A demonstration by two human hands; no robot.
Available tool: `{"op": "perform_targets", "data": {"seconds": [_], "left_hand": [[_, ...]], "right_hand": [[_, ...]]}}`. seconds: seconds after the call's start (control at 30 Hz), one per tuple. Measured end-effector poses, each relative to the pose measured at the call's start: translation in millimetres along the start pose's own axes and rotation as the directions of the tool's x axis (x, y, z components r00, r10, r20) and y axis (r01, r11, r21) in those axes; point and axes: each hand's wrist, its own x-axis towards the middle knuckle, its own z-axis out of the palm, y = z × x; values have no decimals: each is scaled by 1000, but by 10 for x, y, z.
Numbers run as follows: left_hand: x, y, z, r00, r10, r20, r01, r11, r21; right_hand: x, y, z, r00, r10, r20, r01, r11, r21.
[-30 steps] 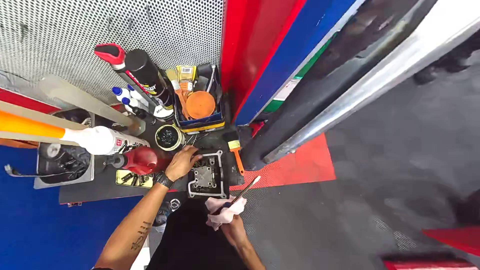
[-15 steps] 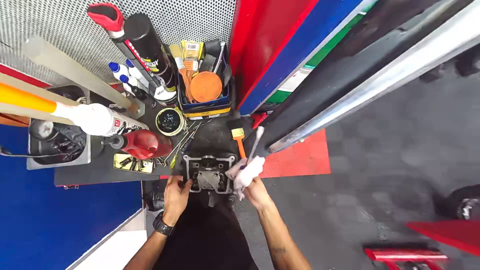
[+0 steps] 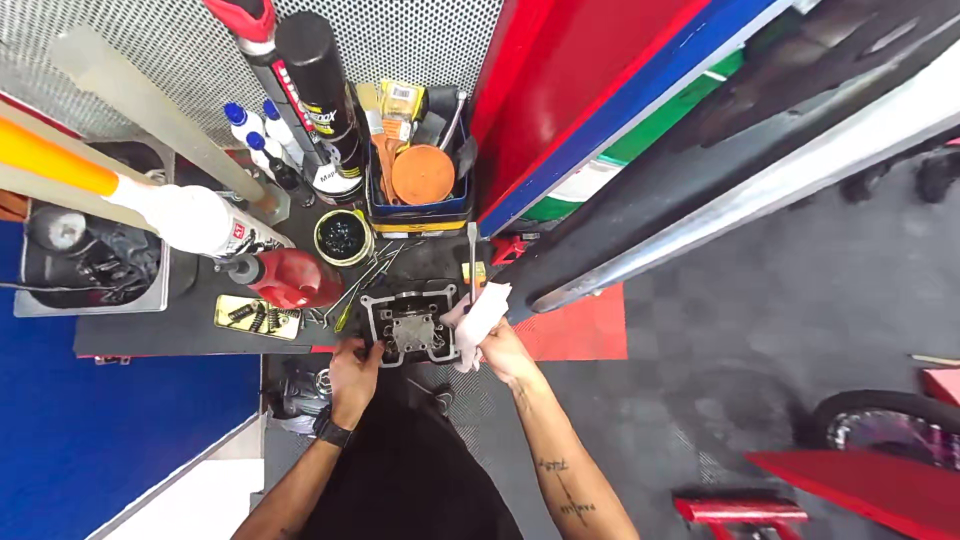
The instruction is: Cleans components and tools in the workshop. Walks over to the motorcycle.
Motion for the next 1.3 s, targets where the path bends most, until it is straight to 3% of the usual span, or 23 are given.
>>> {"op": "perform_targets", "data": {"seconds": [0.17,0.27,0.37,0.43,0.53,0.6,0.67,0.7,0.77,0.83,1.07,1.3], "left_hand": [[131,244,123,997,73,31,-74,996,54],[144,177,121,994,105,26,-106,994,28],[154,92,141,991,134,2,-133,989,-58],[121,-17,160,992,125,-28,-128,979,-161],[-158,-293,221,986,104,-133,-138,952,-274],[-517,-447,300,978,179,-107,-203,931,-303],[-896,-526,471,951,271,149,-184,884,-430],[-1031,-520,572,909,304,286,-113,839,-532],[-1166,-427,728,829,355,432,43,730,-682],[-1197,-298,776,797,392,460,89,676,-731],[-1107,-32,702,861,322,393,-7,781,-625],[-975,98,741,873,290,393,-18,823,-567]], "right_hand": [[99,-83,-189,996,-34,-86,34,999,5],[-62,-63,-179,969,-97,-227,82,994,-76],[-483,39,-156,904,-244,-350,181,962,-205],[-870,223,-137,892,-278,-356,191,946,-261],[-1520,679,-65,930,-162,-331,71,960,-272],[-1874,999,17,951,-83,-297,0,963,-268],[-2109,1231,107,976,-7,-217,-29,986,-165],[-2167,1309,157,986,20,-167,-36,995,-93],[-2207,1384,257,994,69,-90,-66,997,30],[-2199,1428,315,996,69,-52,-65,994,85],[-2122,1760,308,996,-34,78,7,947,321],[-1885,1866,442,990,-67,-120,104,938,330]]}}
